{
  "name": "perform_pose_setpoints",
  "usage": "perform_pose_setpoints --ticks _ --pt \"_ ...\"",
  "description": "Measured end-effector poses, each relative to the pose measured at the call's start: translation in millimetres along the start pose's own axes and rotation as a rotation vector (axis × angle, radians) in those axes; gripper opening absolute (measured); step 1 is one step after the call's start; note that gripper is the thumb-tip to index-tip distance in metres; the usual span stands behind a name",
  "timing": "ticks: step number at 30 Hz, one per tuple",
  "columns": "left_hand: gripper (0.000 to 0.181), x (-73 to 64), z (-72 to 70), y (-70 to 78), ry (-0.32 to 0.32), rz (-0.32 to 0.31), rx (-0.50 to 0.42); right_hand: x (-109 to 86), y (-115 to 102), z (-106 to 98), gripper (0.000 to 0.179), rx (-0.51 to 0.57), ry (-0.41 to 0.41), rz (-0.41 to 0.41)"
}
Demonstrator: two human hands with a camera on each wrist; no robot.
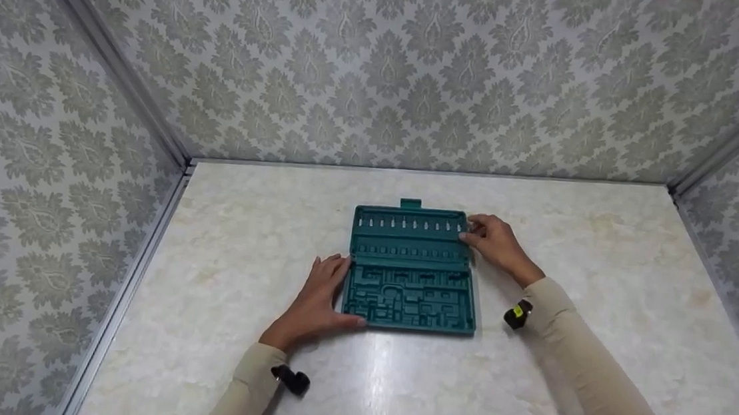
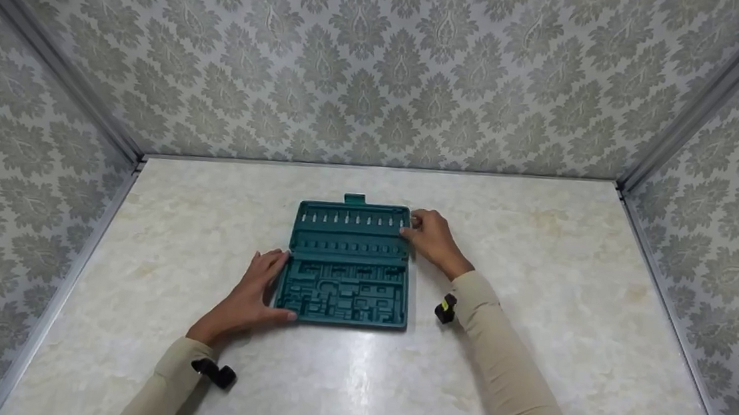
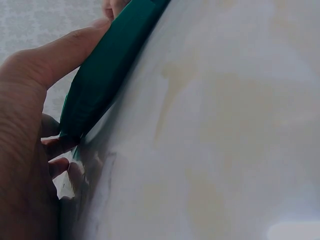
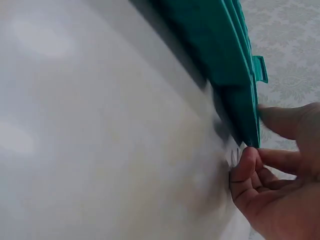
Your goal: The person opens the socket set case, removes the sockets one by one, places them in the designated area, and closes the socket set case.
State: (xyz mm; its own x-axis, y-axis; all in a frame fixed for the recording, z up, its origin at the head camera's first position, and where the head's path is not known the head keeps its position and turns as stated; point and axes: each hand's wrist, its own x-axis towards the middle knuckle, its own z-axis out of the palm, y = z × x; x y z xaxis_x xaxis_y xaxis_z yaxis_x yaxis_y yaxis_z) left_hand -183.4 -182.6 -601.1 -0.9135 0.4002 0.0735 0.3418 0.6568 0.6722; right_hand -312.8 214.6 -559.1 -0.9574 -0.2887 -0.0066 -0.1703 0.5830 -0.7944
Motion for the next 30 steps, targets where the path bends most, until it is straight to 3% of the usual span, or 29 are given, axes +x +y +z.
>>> perform_pose_setpoints --ticks 3,9,20,29,30 --pt "0.128 0.4 0.4 -1.0 0.011 0.017 0.002 5.3 0 -7 0.044 -0.031 0.005 -0.062" --pt "0.129 -0.7 1.9 -3.6 0.011 0.015 0.012 17.5 -1 -10 0.031 -0.15 -0.072 -0.177" --pt "0.13 -3.1 4.8 -4.4 0.011 0.006 0.016 29.1 -23 -10 0.038 -0.309 -0.18 -0.086" --pt "0.13 0.5 2.6 -2.4 0.004 0.011 0.017 33.9 -30 -15 0.031 -0.366 -0.203 -0.12" --pt "0.13 0.5 2.3 -2.5 0.002 0.01 0.018 38.9 -20 -16 0.028 -0.339 -0.206 -0.156"
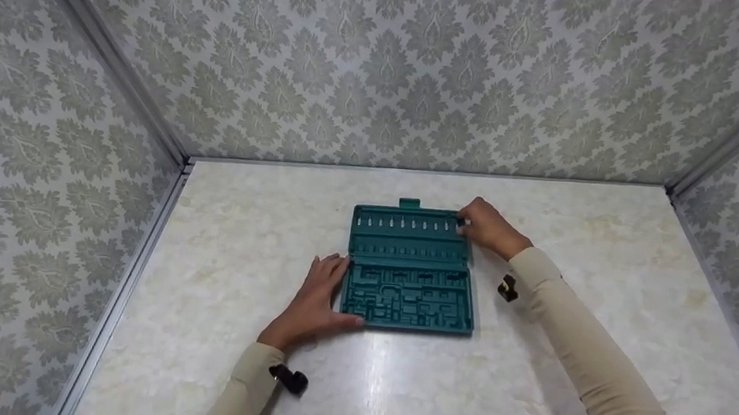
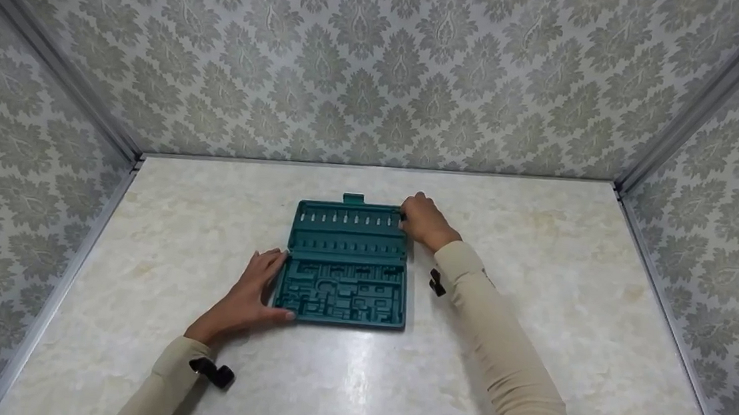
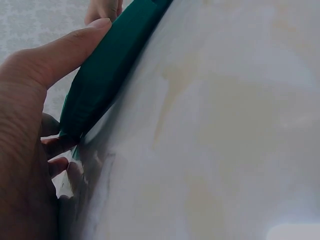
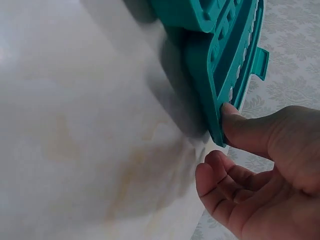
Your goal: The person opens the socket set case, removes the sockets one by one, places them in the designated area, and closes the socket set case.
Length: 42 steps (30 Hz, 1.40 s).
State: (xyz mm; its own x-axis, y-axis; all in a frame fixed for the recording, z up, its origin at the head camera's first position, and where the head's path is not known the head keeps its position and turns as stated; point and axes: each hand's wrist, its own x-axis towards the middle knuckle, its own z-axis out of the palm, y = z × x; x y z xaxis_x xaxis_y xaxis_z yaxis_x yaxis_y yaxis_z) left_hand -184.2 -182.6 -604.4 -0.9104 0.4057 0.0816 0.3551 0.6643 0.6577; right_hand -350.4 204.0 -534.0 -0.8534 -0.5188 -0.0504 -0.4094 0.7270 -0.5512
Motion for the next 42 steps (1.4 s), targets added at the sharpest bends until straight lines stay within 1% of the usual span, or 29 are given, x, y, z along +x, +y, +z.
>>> perform_pose_setpoints --ticks 3,5,6,7,13,17,19,25,28,30,35,39,42 --pt "0.13 1.1 0.2 -1.0 -0.007 -0.003 0.006 -0.2 2 1 0.023 0.001 0.009 -0.019" --pt "0.13 2.0 -0.2 -1.1 -0.018 -0.01 0.013 -0.3 3 1 0.024 0.008 0.004 -0.008" --pt "0.13 3.0 -0.3 -1.3 -0.017 -0.008 0.018 -0.2 4 2 0.025 0.015 0.004 0.006" --pt "0.13 4.4 -0.3 -1.6 -0.013 -0.003 0.022 -3.7 -5 0 0.027 -0.004 0.005 0.044" --pt "0.13 10.9 2.6 -4.6 -0.01 0.027 0.056 -7.2 1 3 0.027 0.001 0.036 0.103" --pt "0.131 8.1 7.5 -7.0 -0.015 0.017 0.073 -9.6 3 8 0.029 0.004 0.02 0.117" --pt "0.13 6.4 10.4 -8.0 -0.003 0.013 0.067 -10.5 3 10 0.03 0.003 0.023 0.119" --pt "0.13 -0.8 15.0 -9.3 0.002 -0.004 0.057 -11.4 2 15 0.03 0.004 0.018 0.132" --pt "0.13 -2.2 14.3 -8.5 0.009 -0.012 0.063 -10.0 1 15 0.03 -0.009 0.017 0.133" --pt "0.129 -1.0 13.9 -7.6 0.02 -0.006 0.061 -8.8 0 14 0.03 -0.02 0.02 0.132" --pt "0.129 0.5 12.6 -4.2 0.012 -0.007 0.051 -9.2 -3 11 0.03 -0.051 0.026 0.141" --pt "0.131 -0.4 8.5 -2.5 0.01 -0.022 0.041 -8.7 -5 11 0.03 -0.043 0.044 0.163" --pt "0.131 -1.0 4.3 -1.4 0.02 -0.039 0.028 -6.1 -7 10 0.03 -0.032 0.065 0.155"
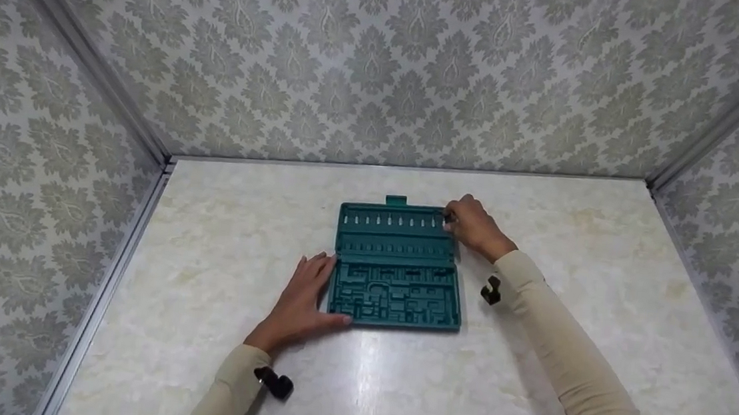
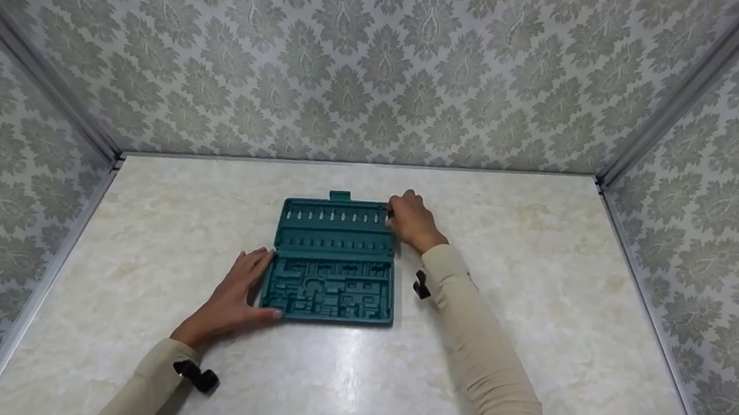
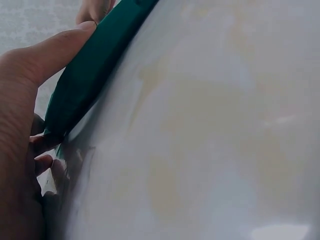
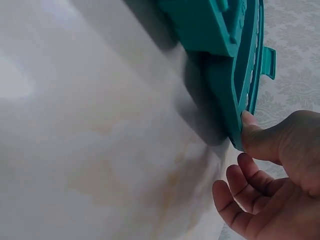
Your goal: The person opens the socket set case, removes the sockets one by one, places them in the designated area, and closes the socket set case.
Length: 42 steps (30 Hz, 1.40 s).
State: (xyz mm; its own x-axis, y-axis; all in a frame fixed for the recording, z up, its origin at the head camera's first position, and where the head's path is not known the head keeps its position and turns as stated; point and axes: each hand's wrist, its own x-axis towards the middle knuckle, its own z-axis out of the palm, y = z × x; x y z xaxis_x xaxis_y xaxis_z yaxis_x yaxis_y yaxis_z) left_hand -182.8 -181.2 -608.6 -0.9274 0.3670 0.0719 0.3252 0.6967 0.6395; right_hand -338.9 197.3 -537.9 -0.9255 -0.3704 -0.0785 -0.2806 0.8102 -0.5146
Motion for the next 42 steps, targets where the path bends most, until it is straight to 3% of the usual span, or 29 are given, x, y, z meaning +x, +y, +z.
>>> perform_pose_setpoints --ticks 12,22,26,30,35,42 --pt "0.13 -2.5 0.3 2.5 -0.013 0.003 -0.016 -11.5 4 10 0.021 0.206 0.106 -0.014" --pt "0.131 1.0 -3.0 3.1 -0.027 -0.003 0.01 -13.5 5 20 0.014 0.18 0.283 -0.089" --pt "0.13 -1.7 -2.7 4.2 -0.029 -0.009 0.013 -13.2 2 22 0.014 0.161 0.299 -0.056" --pt "0.13 -1.5 -2.1 4.4 -0.02 -0.007 0.003 -14.1 1 16 0.016 0.267 0.336 -0.025" --pt "0.13 -0.8 -1.7 2.8 -0.016 0.005 0.009 -21.0 0 0 0.015 0.425 0.426 -0.054" --pt "0.131 0.2 -1.5 0.6 -0.013 0.017 0.005 -50.7 12 -7 0.017 0.535 0.509 0.035"
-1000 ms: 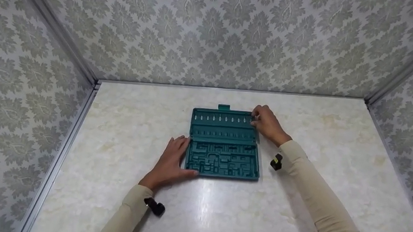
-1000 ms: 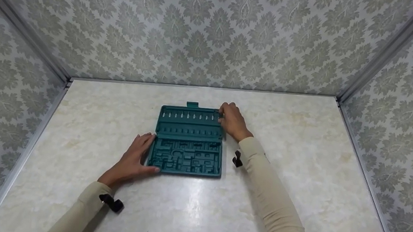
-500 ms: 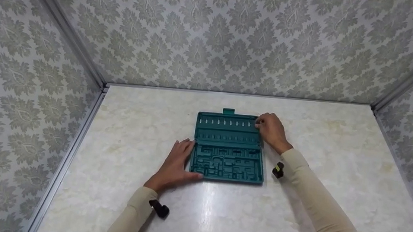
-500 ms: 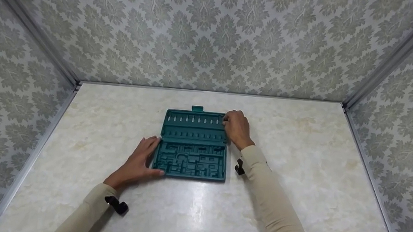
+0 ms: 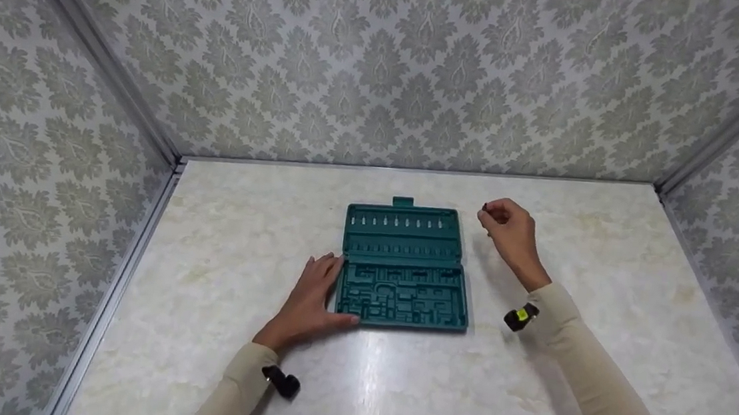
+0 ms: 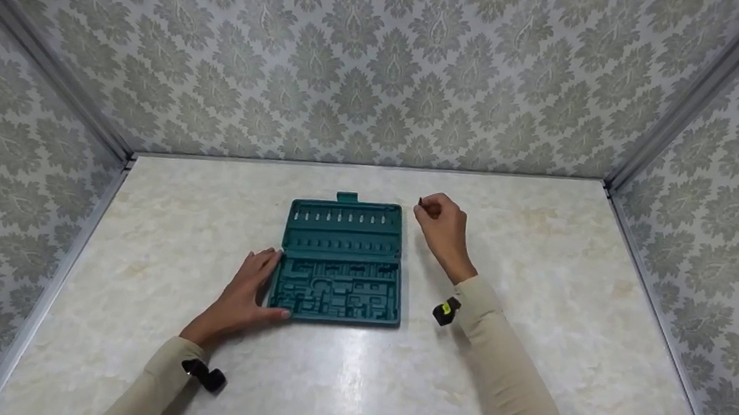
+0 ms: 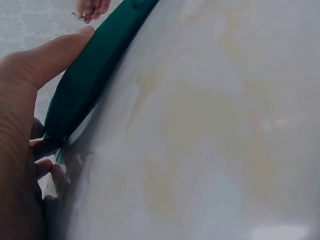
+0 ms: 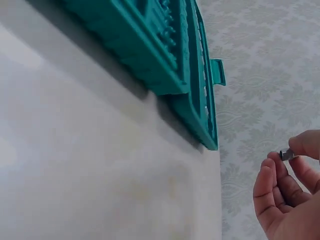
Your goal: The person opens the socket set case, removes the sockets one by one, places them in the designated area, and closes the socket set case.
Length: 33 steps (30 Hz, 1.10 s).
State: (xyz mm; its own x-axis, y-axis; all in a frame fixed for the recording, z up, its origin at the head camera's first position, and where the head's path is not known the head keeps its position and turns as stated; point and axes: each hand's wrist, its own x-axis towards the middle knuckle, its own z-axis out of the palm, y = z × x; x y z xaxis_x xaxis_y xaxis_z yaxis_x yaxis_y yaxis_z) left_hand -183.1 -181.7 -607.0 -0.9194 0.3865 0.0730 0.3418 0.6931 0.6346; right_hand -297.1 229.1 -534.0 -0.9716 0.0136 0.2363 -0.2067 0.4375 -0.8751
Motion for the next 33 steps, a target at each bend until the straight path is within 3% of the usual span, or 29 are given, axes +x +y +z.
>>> perform_pose_setpoints --ticks 8,15,26,33 --pt "0.129 -2.1 -1.1 0.1 0.008 -0.009 0.002 -32.1 30 -7 0.021 -0.02 0.086 0.137" --pt "0.13 -1.3 0.6 0.7 0.001 -0.015 0.0 -49.2 40 -3 0.018 -0.071 0.168 0.185" --pt "0.132 -0.9 0.2 2.2 -0.001 -0.018 -0.012 -67.2 55 1 0.012 -0.205 0.294 0.103" --pt "0.131 -1.6 0.5 0.3 0.003 -0.019 -0.015 -74.1 59 11 0.015 -0.263 0.314 0.099"
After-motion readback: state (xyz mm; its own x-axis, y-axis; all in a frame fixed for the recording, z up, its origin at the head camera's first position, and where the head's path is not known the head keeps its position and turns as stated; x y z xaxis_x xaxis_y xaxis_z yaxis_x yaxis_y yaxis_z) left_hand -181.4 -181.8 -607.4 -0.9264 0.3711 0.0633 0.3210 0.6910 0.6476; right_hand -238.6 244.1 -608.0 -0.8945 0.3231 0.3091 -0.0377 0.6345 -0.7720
